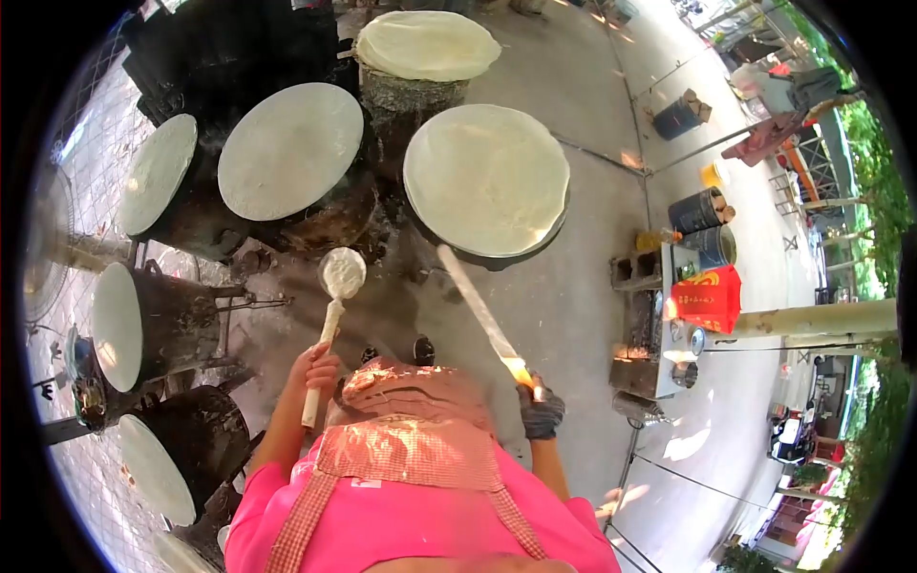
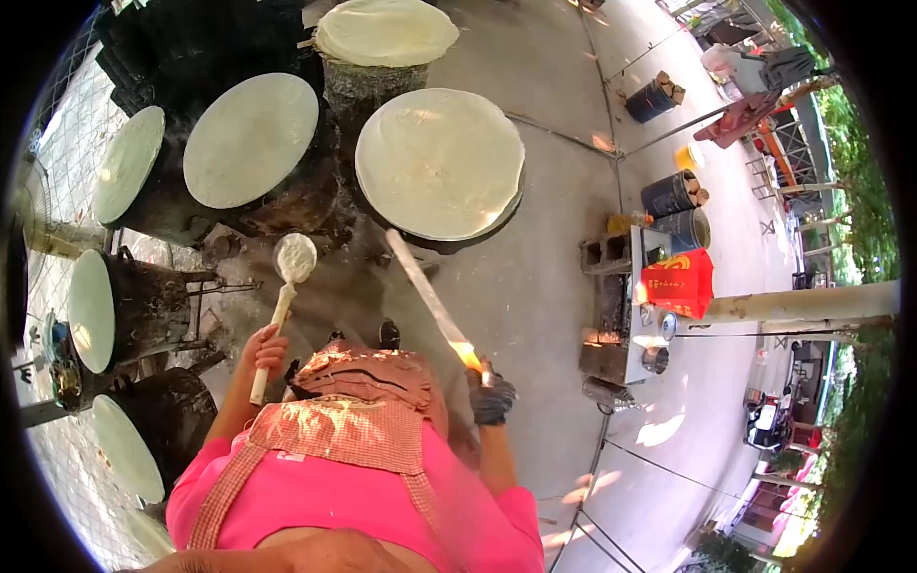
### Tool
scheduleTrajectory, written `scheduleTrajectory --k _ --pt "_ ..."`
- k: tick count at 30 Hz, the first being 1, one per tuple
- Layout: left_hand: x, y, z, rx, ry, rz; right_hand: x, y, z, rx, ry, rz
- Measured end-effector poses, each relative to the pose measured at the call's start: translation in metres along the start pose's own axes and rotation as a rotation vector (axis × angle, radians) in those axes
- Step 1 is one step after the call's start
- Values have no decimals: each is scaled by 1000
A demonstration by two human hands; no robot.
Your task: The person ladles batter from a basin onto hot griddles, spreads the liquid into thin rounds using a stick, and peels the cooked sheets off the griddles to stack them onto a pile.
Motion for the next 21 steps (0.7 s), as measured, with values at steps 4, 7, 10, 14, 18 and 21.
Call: scheduleTrajectory --k 4,7,10,14,18,21 --pt "7 -12 -17 -12 -67 23 62 4 81 198 56 -21" --pt "10 4 -33 2 -105 -49 81 -17 161 182 306 -233" --pt "27 13 -49 -16 -168 -105 88 -13 232 3 647 -339" --pt "59 20 -52 56 -215 -194 75 -22 306 413 880 -659" --pt "78 24 -49 59 -337 -257 86 -25 327 494 1034 -650" --pt "82 18 -50 65 -393 -280 118 22 317 395 1028 -586"
Point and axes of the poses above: each hand's wrist, its own z-axis towards the middle knuckle, its own y-axis out of the back of the hand, x = y × z, the point moved 5 cm from there along z, towards the middle knuckle, and after that the axes turned 5 degrees about z, right-handed, at the moved point
